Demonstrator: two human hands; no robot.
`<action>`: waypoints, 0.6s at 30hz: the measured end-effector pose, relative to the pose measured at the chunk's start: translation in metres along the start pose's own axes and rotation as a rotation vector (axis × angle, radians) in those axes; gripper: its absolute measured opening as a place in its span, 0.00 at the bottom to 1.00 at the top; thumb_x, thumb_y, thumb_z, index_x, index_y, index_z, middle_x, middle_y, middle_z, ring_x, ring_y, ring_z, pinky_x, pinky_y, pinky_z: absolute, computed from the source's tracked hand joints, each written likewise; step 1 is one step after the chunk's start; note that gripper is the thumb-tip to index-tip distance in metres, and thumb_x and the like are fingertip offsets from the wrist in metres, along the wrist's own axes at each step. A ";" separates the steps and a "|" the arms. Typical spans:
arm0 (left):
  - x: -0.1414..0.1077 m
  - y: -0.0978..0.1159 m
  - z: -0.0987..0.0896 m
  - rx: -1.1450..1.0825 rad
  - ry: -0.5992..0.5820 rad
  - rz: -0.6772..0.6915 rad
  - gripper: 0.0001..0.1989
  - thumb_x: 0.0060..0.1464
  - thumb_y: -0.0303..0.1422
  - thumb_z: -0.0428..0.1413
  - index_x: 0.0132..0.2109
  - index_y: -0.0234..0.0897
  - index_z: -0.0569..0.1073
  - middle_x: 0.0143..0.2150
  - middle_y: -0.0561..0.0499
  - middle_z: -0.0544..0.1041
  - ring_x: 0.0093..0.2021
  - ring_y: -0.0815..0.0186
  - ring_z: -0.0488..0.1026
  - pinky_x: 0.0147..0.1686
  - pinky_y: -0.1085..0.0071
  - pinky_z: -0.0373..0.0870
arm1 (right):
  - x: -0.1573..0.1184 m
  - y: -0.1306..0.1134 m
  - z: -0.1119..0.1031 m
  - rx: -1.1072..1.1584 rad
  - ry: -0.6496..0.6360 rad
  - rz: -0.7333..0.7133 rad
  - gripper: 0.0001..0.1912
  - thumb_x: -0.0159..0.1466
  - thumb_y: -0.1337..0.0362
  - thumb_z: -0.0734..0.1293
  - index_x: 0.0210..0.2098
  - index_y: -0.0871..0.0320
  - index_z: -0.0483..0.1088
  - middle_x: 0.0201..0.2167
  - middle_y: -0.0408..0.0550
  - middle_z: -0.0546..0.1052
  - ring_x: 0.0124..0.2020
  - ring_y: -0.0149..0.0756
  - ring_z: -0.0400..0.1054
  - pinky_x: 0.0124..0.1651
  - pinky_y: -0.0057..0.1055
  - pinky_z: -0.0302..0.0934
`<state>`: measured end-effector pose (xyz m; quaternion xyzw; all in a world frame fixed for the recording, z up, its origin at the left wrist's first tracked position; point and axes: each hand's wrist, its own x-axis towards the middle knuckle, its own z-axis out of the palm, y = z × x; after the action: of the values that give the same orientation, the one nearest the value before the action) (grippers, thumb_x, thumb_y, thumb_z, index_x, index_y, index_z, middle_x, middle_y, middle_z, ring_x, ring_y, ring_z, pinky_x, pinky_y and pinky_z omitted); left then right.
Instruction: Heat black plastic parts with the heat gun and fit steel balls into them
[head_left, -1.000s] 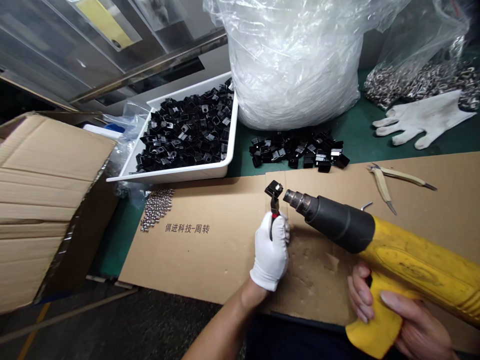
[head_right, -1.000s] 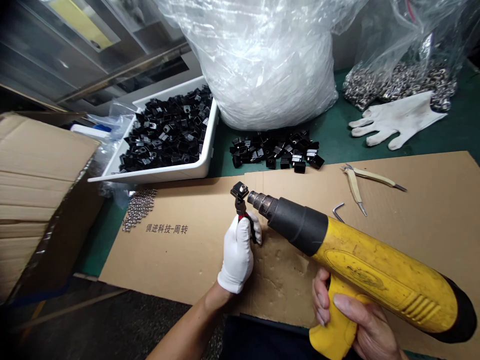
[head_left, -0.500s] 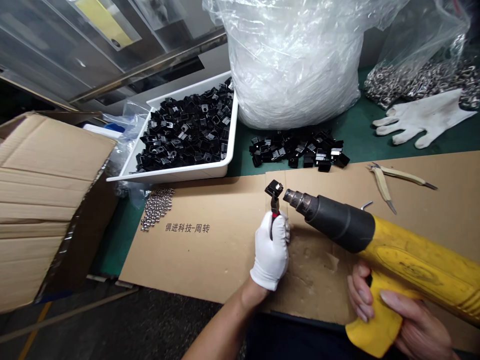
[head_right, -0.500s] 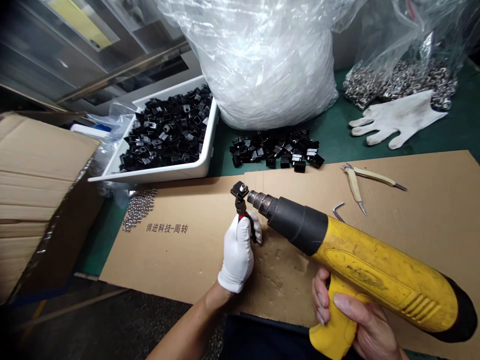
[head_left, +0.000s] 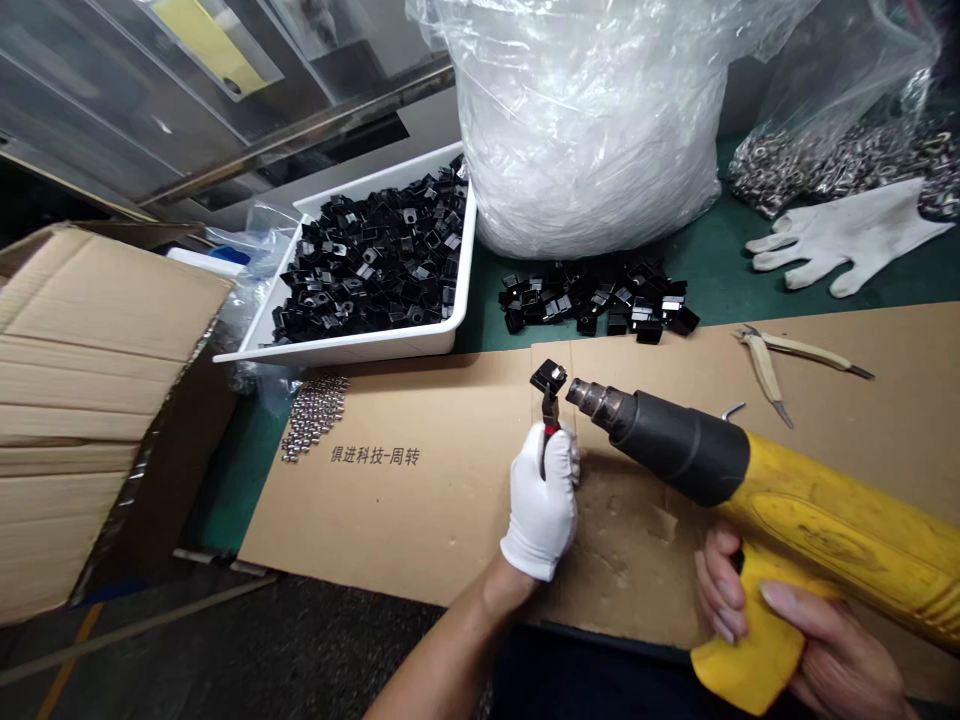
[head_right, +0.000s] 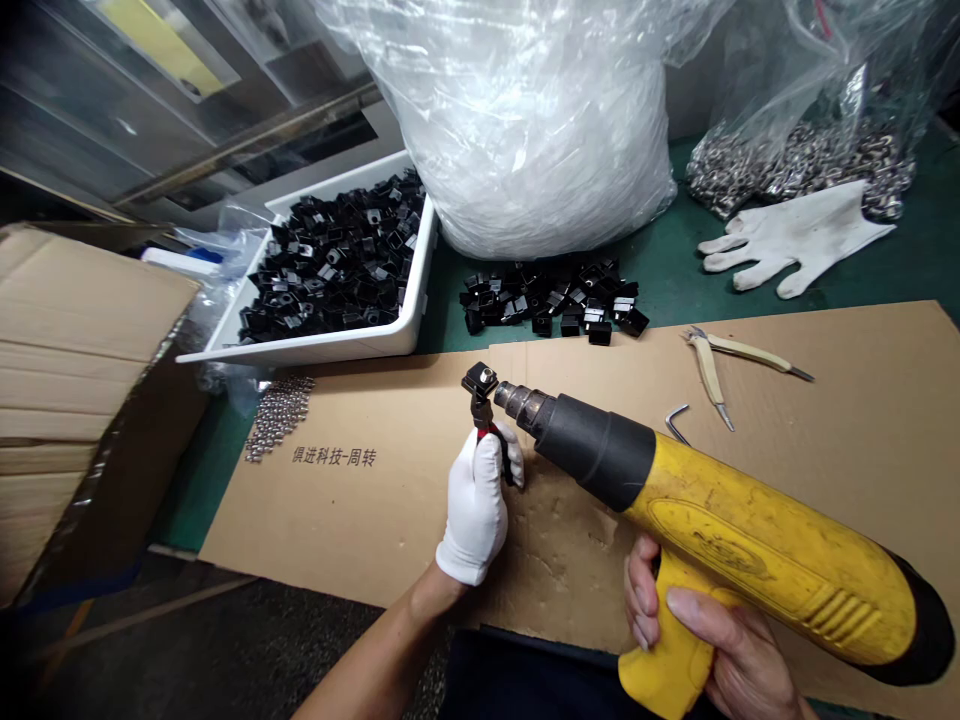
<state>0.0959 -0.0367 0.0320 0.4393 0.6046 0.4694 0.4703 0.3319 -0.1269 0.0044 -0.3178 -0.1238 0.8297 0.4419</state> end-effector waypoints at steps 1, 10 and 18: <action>0.000 0.000 0.000 0.002 -0.002 0.001 0.23 0.73 0.52 0.45 0.40 0.38 0.68 0.30 0.54 0.68 0.29 0.69 0.64 0.32 0.70 0.65 | 0.000 0.000 -0.001 -0.005 -0.017 -0.001 0.13 0.67 0.54 0.70 0.48 0.51 0.72 0.34 0.47 0.71 0.30 0.37 0.65 0.35 0.36 0.66; 0.000 -0.002 0.000 -0.005 -0.003 -0.004 0.23 0.73 0.53 0.45 0.39 0.39 0.67 0.30 0.54 0.68 0.29 0.69 0.64 0.32 0.70 0.65 | 0.003 0.002 -0.002 -0.009 -0.014 -0.019 0.12 0.68 0.54 0.69 0.48 0.51 0.72 0.33 0.47 0.71 0.30 0.38 0.65 0.34 0.36 0.66; 0.001 -0.001 0.000 -0.001 0.001 -0.002 0.23 0.72 0.53 0.46 0.39 0.38 0.68 0.30 0.54 0.68 0.29 0.69 0.65 0.32 0.70 0.65 | 0.001 0.002 -0.003 -0.003 -0.014 -0.027 0.13 0.68 0.54 0.69 0.49 0.51 0.72 0.33 0.47 0.71 0.30 0.38 0.65 0.34 0.36 0.66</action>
<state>0.0960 -0.0363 0.0306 0.4381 0.6052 0.4693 0.4707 0.3320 -0.1270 0.0011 -0.3110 -0.1322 0.8257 0.4518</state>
